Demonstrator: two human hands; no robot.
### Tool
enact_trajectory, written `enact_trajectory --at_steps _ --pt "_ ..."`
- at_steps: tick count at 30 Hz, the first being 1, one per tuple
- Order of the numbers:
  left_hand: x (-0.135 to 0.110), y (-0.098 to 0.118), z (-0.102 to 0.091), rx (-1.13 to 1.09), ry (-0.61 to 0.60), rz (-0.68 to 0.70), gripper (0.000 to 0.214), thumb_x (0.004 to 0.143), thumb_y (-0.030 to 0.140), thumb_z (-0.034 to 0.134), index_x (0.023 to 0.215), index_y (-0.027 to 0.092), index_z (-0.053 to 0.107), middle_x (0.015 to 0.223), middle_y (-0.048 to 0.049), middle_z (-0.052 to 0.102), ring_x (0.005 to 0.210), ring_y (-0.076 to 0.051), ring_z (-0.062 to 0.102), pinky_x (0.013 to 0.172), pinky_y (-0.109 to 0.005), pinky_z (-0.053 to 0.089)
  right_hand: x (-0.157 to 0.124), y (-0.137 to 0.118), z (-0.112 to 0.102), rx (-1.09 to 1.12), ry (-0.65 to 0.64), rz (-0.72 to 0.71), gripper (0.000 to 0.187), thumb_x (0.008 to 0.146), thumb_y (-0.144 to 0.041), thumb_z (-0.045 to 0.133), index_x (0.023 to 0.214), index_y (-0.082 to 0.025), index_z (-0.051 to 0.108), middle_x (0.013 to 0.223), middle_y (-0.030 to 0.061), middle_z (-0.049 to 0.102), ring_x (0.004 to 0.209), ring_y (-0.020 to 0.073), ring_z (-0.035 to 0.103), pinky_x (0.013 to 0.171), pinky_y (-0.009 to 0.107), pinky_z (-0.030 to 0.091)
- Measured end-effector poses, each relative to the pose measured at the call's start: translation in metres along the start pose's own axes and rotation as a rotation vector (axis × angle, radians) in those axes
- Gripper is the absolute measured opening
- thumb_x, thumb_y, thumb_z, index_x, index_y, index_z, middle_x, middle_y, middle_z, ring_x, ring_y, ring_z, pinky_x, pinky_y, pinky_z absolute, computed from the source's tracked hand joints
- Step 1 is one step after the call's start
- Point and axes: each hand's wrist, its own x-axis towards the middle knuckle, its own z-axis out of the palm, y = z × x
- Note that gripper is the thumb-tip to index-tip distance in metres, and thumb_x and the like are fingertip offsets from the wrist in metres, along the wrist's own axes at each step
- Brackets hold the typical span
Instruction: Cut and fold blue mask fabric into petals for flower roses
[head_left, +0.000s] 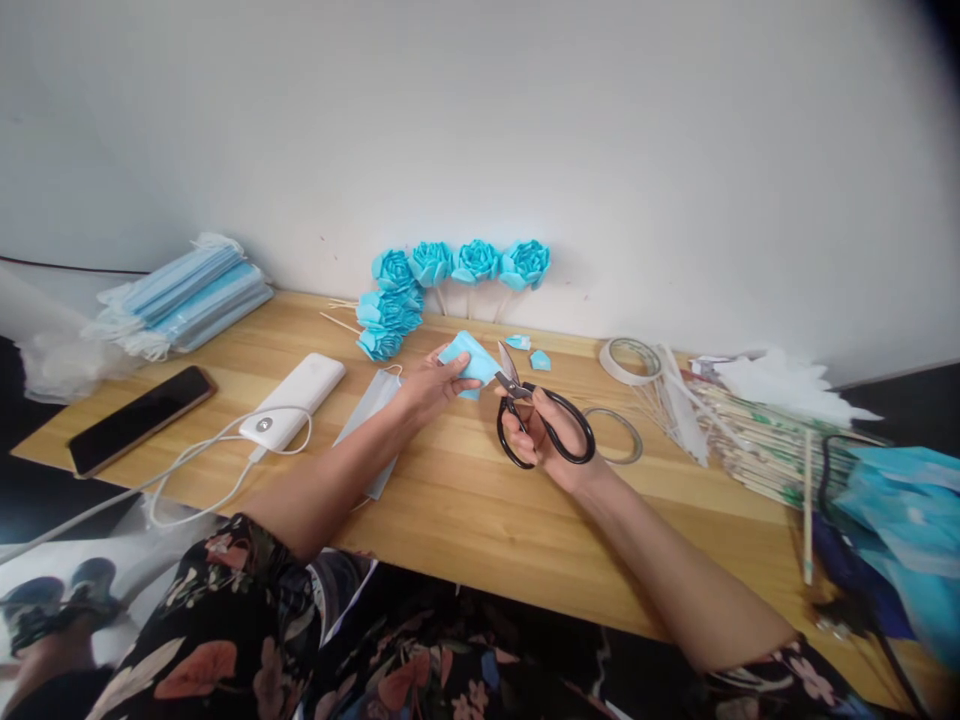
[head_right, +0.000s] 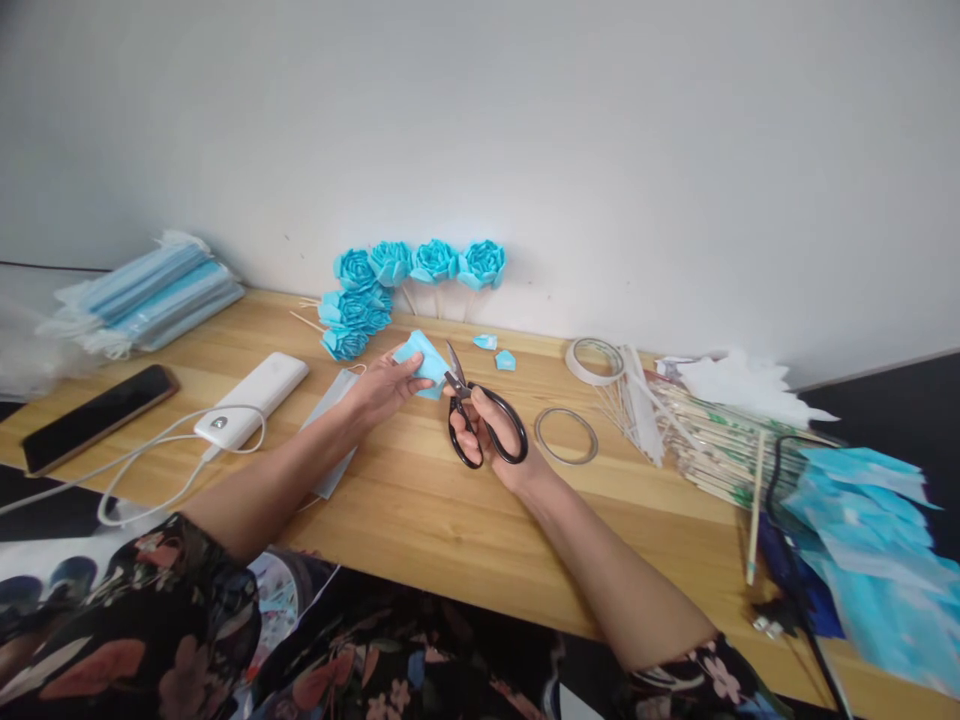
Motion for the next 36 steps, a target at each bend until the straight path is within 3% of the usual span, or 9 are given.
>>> enact_trajectory --at_steps 9,15,28,36 --pt "-0.001 0.002 0.001 -0.018 -0.023 0.006 0.023 0.073 0.012 0.083 0.088 0.011 0.065 0.078 0.0003 0.069 0.065 -0.009 0.067 0.059 -0.018 0.059 -0.003 -0.001 0.006 -0.020 0.033 -0.033 0.050 0.075 -0.062 0.075 0.096 -0.018 0.068 0.060 -0.0053 0.053 0.040 0.0034 0.034 0.035 0.016 0.031" --pt "-0.002 0.003 0.000 -0.006 -0.052 0.011 0.026 0.072 0.013 0.084 0.091 0.010 0.066 0.079 0.0002 0.068 0.065 -0.009 0.066 0.059 -0.019 0.060 -0.002 -0.001 0.004 -0.080 0.028 -0.049 0.049 0.076 -0.064 0.073 0.093 -0.018 0.069 0.054 -0.0083 0.048 0.036 0.0028 0.031 0.039 0.019 0.042" --pt "0.003 0.003 -0.006 0.045 -0.065 0.037 0.031 0.069 0.019 0.087 0.093 0.011 0.069 0.081 -0.0023 0.072 0.068 -0.011 0.068 0.059 -0.020 0.060 0.002 -0.002 -0.002 -0.085 -0.003 0.011 0.046 0.080 -0.061 0.070 0.095 -0.018 0.069 0.054 -0.0095 0.044 0.033 0.0015 0.026 0.035 0.017 0.039" --pt "0.003 0.004 -0.003 -0.009 -0.040 -0.038 0.024 0.069 0.014 0.086 0.085 0.009 0.069 0.076 -0.0028 0.072 0.064 -0.013 0.069 0.056 -0.022 0.062 0.001 -0.001 -0.010 -0.178 -0.014 -0.007 0.049 0.083 -0.062 0.067 0.101 -0.016 0.070 0.056 -0.0089 0.044 0.036 0.0024 0.029 0.045 0.020 0.052"
